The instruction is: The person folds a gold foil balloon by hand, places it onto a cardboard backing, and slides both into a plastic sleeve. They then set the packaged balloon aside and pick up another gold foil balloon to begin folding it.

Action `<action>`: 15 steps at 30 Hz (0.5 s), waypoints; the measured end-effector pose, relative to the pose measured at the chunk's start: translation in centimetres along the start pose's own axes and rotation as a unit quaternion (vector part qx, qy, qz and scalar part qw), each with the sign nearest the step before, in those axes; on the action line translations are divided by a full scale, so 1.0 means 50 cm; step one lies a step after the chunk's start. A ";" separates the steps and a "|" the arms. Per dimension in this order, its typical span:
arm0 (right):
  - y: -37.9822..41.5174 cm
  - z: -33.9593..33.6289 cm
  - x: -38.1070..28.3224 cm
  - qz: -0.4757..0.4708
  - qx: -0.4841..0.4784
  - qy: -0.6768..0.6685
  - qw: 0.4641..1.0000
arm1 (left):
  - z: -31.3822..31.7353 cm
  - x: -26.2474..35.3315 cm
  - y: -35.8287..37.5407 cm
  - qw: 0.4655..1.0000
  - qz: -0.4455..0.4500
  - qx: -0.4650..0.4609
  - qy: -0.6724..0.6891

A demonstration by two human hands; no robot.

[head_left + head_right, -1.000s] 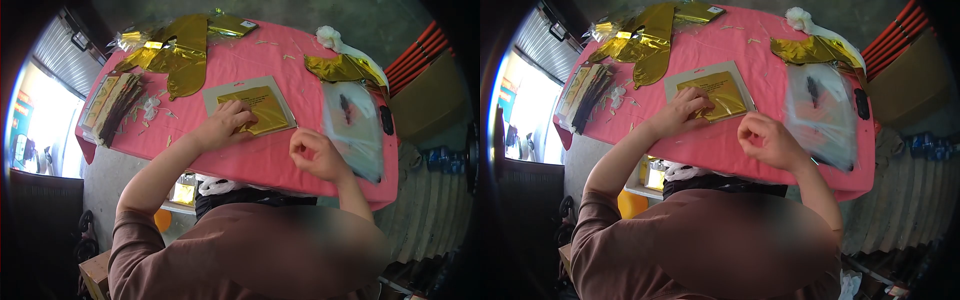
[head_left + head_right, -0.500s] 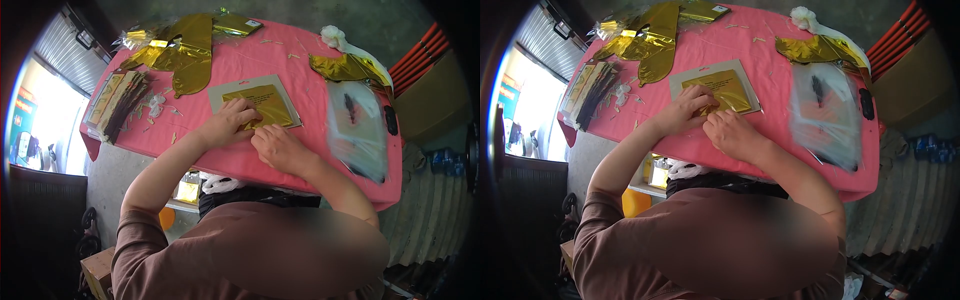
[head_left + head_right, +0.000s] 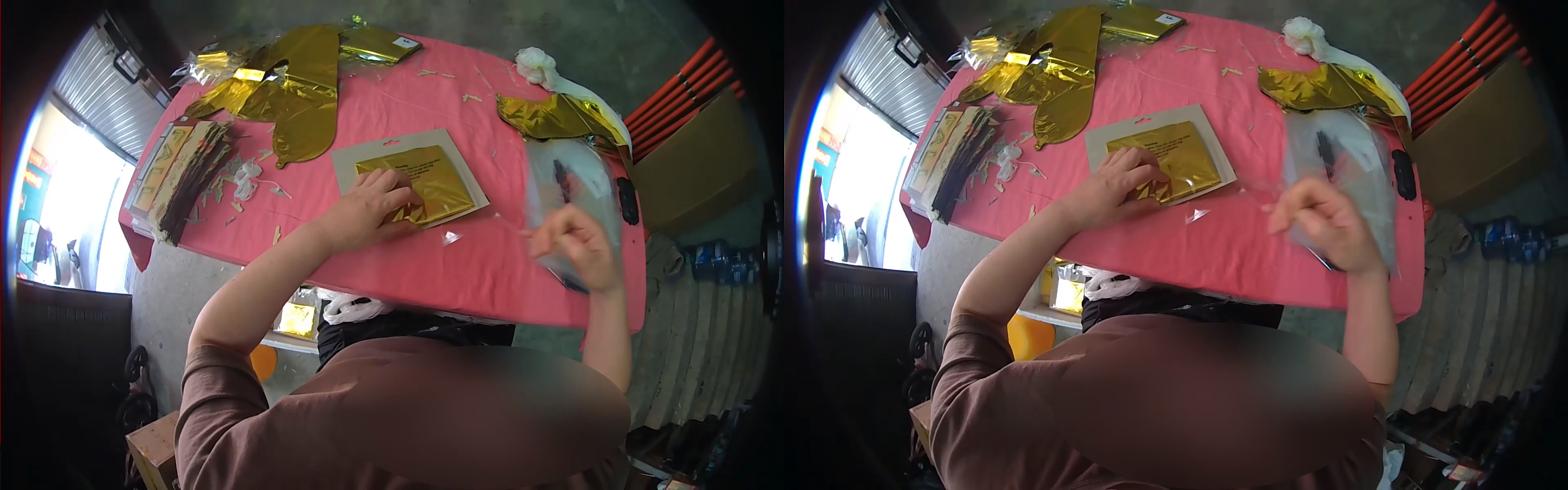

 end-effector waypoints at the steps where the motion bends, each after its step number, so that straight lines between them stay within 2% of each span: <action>1: 0.010 -0.018 -0.016 0.000 0.003 0.001 1.000 | 0.001 -0.001 0.000 1.000 0.002 -0.003 0.002; 3: 0.025 -0.048 -0.044 -0.014 0.043 -0.134 0.990 | 0.002 0.000 0.003 1.000 0.007 -0.007 0.005; 4: 0.027 -0.053 -0.051 -0.019 0.043 -0.130 0.990 | 0.001 -0.001 0.003 1.000 0.010 -0.001 0.010; 6: 0.037 -0.060 -0.043 0.059 0.083 -0.025 0.994 | -0.007 0.002 0.001 1.000 0.014 0.009 0.010; 7: 0.033 -0.049 -0.036 0.054 0.081 -0.024 0.995 | -0.010 0.006 0.002 1.000 0.013 -0.004 0.009; 9: 0.021 -0.009 -0.004 0.048 0.055 0.152 0.986 | -0.014 0.017 0.010 1.000 0.016 -0.020 0.006; 10: 0.022 -0.005 0.004 0.043 0.057 0.154 0.985 | -0.017 0.020 0.016 0.999 0.021 -0.038 0.008; 12: 0.019 0.014 0.032 0.087 -0.048 0.195 0.976 | -0.029 0.027 0.027 0.998 0.028 -0.051 0.003; 13: 0.017 0.023 0.042 0.083 -0.048 0.194 0.976 | -0.035 0.035 0.039 0.998 0.034 -0.044 -0.009; 15: 0.013 0.033 0.058 0.054 -0.045 0.396 0.916 | -0.040 0.058 0.054 0.998 0.041 -0.038 -0.026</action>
Point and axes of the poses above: each hand's wrist, its own y-axis away from the middle knuckle, its own z-axis out of the palm, x = y × z, the point moved 5 cm from there along -y, towards the middle knuckle, and after that the axes turned 6 degrees about -y, right-handed, at the moved point
